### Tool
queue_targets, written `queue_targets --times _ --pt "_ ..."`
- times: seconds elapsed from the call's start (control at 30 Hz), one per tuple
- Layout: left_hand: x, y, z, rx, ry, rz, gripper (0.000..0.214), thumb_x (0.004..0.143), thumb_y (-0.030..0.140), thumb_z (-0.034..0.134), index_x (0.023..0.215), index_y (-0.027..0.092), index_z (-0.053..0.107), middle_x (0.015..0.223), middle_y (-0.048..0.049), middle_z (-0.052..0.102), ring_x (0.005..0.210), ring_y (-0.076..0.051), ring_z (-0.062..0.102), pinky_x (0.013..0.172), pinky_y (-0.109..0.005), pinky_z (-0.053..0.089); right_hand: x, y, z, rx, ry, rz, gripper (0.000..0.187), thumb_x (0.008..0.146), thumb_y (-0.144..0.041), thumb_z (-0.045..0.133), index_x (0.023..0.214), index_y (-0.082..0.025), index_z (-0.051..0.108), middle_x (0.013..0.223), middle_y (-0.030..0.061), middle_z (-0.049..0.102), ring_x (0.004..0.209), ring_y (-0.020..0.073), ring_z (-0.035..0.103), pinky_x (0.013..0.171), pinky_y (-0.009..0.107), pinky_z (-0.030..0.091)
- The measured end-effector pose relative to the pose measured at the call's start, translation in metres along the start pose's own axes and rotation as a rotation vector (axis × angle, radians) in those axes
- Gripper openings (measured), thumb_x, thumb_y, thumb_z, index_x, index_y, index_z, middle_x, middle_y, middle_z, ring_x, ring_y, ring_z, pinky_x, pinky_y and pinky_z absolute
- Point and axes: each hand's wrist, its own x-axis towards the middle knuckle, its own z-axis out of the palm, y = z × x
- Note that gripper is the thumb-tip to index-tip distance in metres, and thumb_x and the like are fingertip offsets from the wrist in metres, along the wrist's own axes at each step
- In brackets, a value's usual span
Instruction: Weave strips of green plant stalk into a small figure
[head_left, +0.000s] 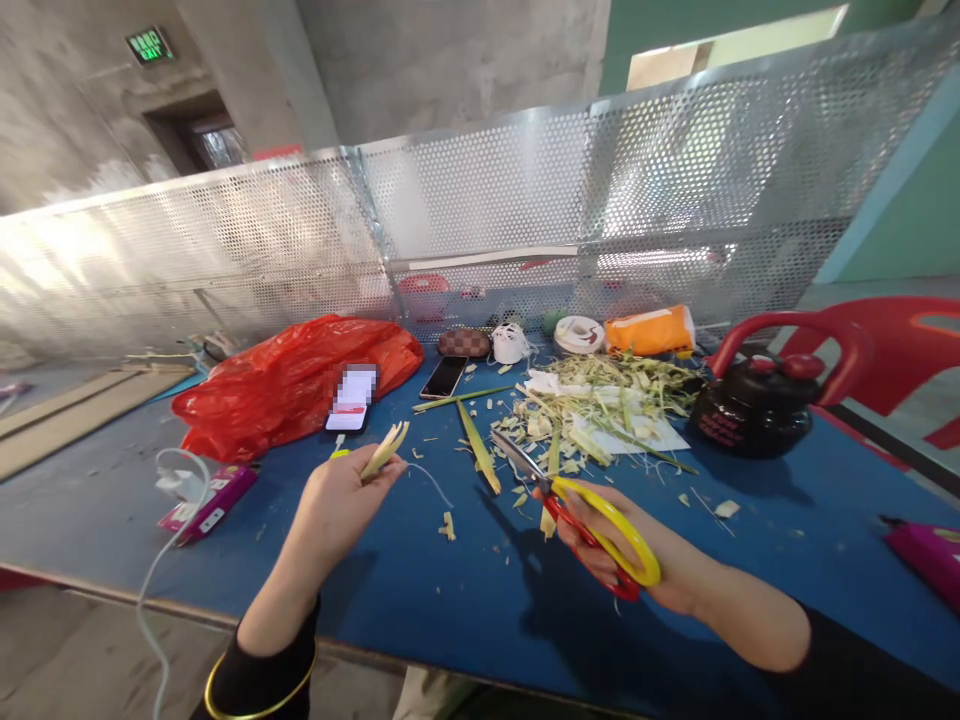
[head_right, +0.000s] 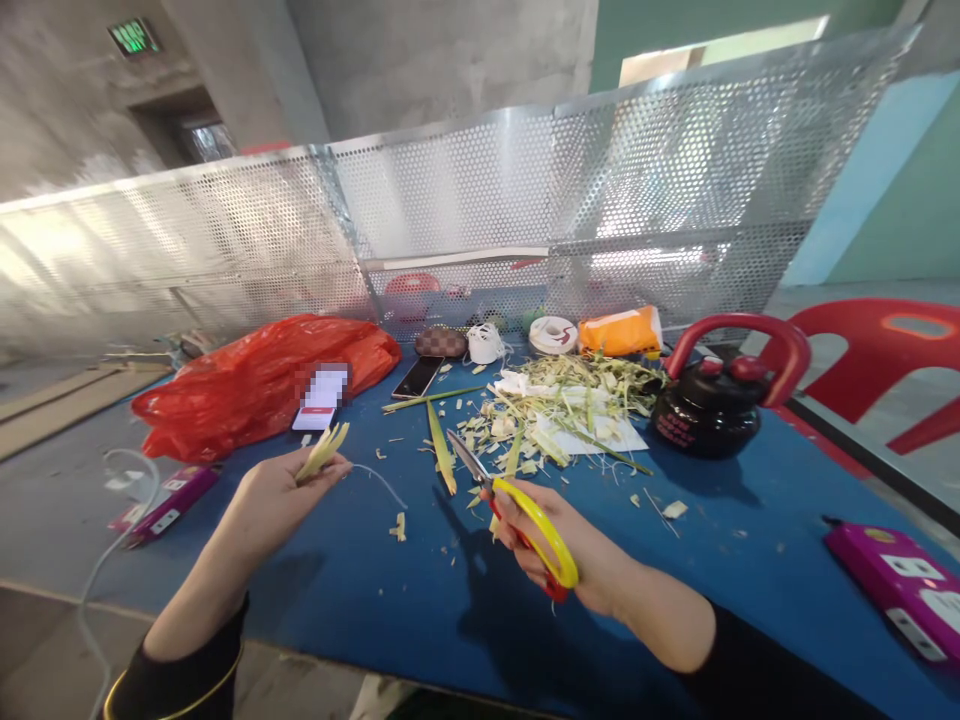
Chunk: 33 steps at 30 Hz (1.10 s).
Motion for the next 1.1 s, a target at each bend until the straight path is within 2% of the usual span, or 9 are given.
queue_targets --times 0.1,0.2,0.3,0.4,0.53,0.63,0.8,0.97,1.1 --pt "0.007 -0.013 -0.004 0.129 -0.004 -0.059 0.029 0.074 0.046 0.051 0.077 0.023 0.070 0.068 0.0011 0.068 0.066 -0.020 0.060 0.061 -0.025 0.038 -0.008 -0.002 -0.005 0.031 -0.020 -0.075 0.043 0.080 -0.058 0.061 0.105 -0.023 0.058 0.072 -0.0011 0.049 0.045 0.0049 0.031 0.044 0.022 0.024" --pt "0.016 -0.026 -0.005 0.255 -0.047 -0.111 0.027 0.075 0.043 0.051 0.077 0.024 0.071 0.069 0.0004 0.068 0.066 -0.021 0.061 0.060 -0.025 0.037 -0.014 -0.007 -0.012 0.022 0.017 -0.151 0.044 0.080 -0.059 0.061 0.106 -0.024 0.059 0.073 0.0009 0.052 0.048 0.0083 0.034 0.047 0.025 0.030" --pt "0.024 -0.033 -0.006 0.374 -0.055 -0.132 0.030 0.074 0.043 0.054 0.090 0.025 0.072 0.081 -0.0036 0.071 0.077 -0.025 0.063 0.061 -0.026 0.036 -0.016 -0.009 -0.024 0.046 0.077 -0.179 0.044 0.081 -0.062 0.057 0.105 -0.024 0.060 0.073 0.0016 0.054 0.048 0.0099 0.035 0.047 0.026 0.033" --pt "0.028 -0.025 -0.006 0.400 0.000 -0.122 0.037 0.076 0.048 0.054 0.099 0.023 0.069 0.086 -0.0066 0.072 0.079 -0.026 0.063 0.061 -0.028 0.037 -0.015 -0.009 -0.034 0.135 0.115 -0.185 0.046 0.083 -0.063 0.054 0.105 -0.023 0.059 0.071 0.0009 0.054 0.046 0.0084 0.035 0.045 0.024 0.033" --pt "0.034 0.007 0.004 0.316 0.035 -0.045 0.031 0.079 0.047 0.052 0.082 0.022 0.069 0.073 -0.0041 0.069 0.071 -0.023 0.062 0.059 -0.027 0.036 -0.015 -0.012 -0.038 0.219 0.166 -0.186 0.045 0.081 -0.061 0.058 0.100 -0.020 0.060 0.068 0.0007 0.055 0.045 0.0065 0.038 0.043 0.020 0.033" --pt "0.040 0.038 0.027 0.182 -0.055 0.089 0.024 0.079 0.040 0.053 0.079 0.024 0.071 0.072 -0.0016 0.070 0.068 -0.020 0.062 0.059 -0.026 0.038 -0.016 -0.015 -0.037 0.249 0.157 -0.200 0.044 0.081 -0.060 0.059 0.098 -0.020 0.060 0.067 0.0006 0.056 0.044 0.0056 0.038 0.042 0.019 0.033" --pt "0.056 0.088 0.085 0.117 -0.243 0.329 0.019 0.075 0.029 0.055 0.077 0.024 0.074 0.080 -0.0027 0.073 0.077 -0.020 0.065 0.063 -0.026 0.041 -0.018 -0.019 -0.038 0.266 0.203 -0.186 0.044 0.080 -0.061 0.060 0.098 -0.020 0.058 0.065 0.0001 0.056 0.043 0.0057 0.039 0.041 0.018 0.032" --pt "0.079 0.120 0.137 0.120 -0.295 0.346 0.020 0.069 0.031 0.062 0.082 0.024 0.075 0.081 -0.0038 0.073 0.078 -0.022 0.065 0.062 -0.026 0.043 -0.019 -0.023 -0.041 0.295 0.256 -0.170 0.046 0.076 -0.063 0.063 0.093 -0.021 0.056 0.064 -0.0001 0.057 0.044 0.0063 0.040 0.042 0.018 0.033" --pt "0.091 0.129 0.162 0.137 -0.298 0.299 0.020 0.066 0.030 0.063 0.080 0.023 0.074 0.078 -0.0050 0.072 0.074 -0.022 0.065 0.061 -0.026 0.044 -0.018 -0.022 -0.044 0.298 0.276 -0.167 0.046 0.076 -0.063 0.063 0.090 -0.020 0.056 0.062 -0.0005 0.057 0.043 0.0061 0.040 0.043 0.018 0.035"
